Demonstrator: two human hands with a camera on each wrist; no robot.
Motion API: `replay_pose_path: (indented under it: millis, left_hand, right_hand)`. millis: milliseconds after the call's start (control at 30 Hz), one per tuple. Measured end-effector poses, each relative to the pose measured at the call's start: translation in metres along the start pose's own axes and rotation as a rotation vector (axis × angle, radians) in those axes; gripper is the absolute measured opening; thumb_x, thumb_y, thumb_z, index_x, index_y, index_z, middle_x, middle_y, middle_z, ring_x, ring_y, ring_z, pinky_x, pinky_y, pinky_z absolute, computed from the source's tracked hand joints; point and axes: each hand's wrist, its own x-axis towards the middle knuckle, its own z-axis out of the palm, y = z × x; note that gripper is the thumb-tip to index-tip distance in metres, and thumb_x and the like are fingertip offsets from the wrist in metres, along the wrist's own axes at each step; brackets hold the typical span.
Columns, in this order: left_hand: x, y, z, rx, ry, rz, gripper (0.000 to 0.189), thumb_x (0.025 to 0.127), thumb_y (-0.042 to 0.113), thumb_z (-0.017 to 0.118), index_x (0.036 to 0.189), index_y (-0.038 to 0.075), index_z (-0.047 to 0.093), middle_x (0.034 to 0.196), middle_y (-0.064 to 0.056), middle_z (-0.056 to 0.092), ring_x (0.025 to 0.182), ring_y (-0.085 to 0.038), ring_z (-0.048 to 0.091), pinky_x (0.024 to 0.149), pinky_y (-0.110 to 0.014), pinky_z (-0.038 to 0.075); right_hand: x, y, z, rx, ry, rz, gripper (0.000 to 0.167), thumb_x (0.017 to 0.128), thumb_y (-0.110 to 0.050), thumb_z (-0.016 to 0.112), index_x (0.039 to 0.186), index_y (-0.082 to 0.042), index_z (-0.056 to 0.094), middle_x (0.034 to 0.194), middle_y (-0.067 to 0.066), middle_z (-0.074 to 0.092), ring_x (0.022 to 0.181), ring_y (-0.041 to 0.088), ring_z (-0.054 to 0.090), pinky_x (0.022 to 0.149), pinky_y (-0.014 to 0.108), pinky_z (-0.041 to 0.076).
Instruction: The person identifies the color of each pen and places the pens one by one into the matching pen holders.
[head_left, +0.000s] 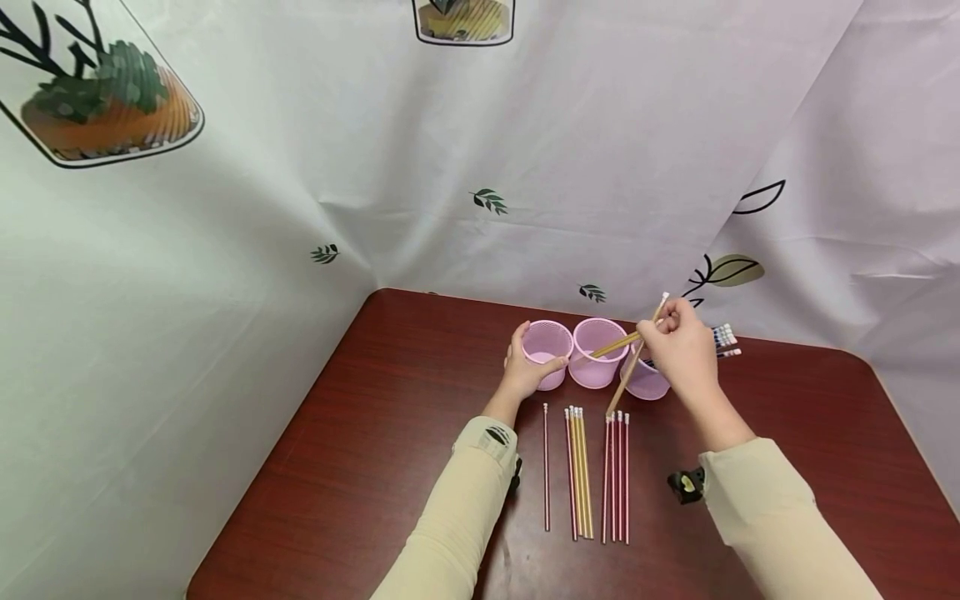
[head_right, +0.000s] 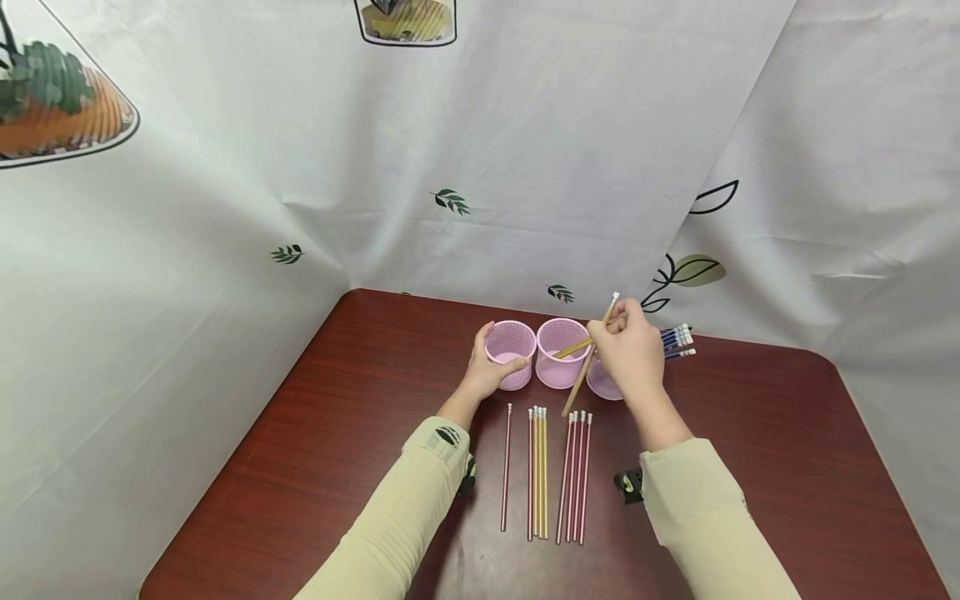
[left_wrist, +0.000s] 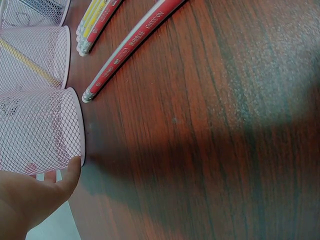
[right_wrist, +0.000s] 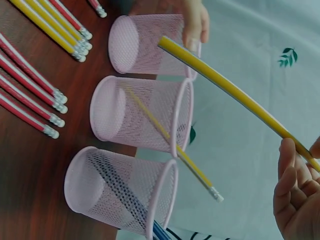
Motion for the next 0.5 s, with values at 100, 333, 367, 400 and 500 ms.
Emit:
replay_pose_path:
  millis: [100,333,367,400,500]
  left_hand:
    - [0.0,0.0,0.0,0.0,0.0,0.0,0.094,0.067,0.031,0.083,0.142,0.029,0.027,0.14,-0.011,0.035,0.124,-0.034,0.03,0.097,-0.048,0.032]
    - [0.0,0.0,0.0,0.004,0.002,-0.001,0.094,0.067,0.031,0.083,0.142,0.029,0.027,0.14,-0.012,0.035,0.125,-0.035,0.03,0.097,-0.049,0.033]
    - [-0.001,0.0,0.0,0.004,0.002,0.0,0.093,0.067,0.031,0.083,0.142,0.03,0.027,0.14,-0.012,0.035,0.125,-0.035,0.03,0.097,-0.049,0.033]
    - [-0.001,0.0,0.0,0.003,0.003,0.001,0.093,0.067,0.031,0.083,0.142,0.03,0.027,0.14,-0.012,0.035,0.124,-0.035,0.03,0.097,-0.049,0.033]
    - [-0.001,0.001,0.0,0.0,0.003,0.001,0.093,0.067,0.03,0.083,0.142,0.03,0.027,0.14,-0.012,0.035,0.125,-0.035,0.03,0.097,-0.048,0.033]
  right_hand:
    - [0.004,-0.002,-0.004,0.038,0.035,0.02,0.014,0.081,-0.017,0.052,0.091,-0.007,0.051,0.057,-0.008,0.052,0.045,-0.001,0.05,0.049,0.024,0.036]
    - [0.011,-0.003,-0.01,0.186,0.073,0.062,0.006,0.085,-0.014,0.046,0.09,-0.012,0.048,0.052,-0.017,0.054,0.042,0.0,0.055,0.045,0.019,0.039]
    - [0.011,-0.003,-0.011,0.209,0.078,0.064,0.005,0.086,-0.014,0.045,0.089,-0.013,0.048,0.052,-0.016,0.055,0.043,0.0,0.056,0.045,0.018,0.039]
    - [0.012,-0.003,-0.012,0.228,0.088,0.065,0.004,0.086,-0.013,0.045,0.088,-0.015,0.047,0.054,-0.016,0.055,0.044,-0.002,0.055,0.046,0.017,0.04]
    - [0.014,-0.002,-0.014,0.285,0.118,0.07,0.005,0.086,-0.011,0.046,0.087,-0.017,0.046,0.057,-0.015,0.056,0.048,-0.002,0.057,0.046,0.015,0.043]
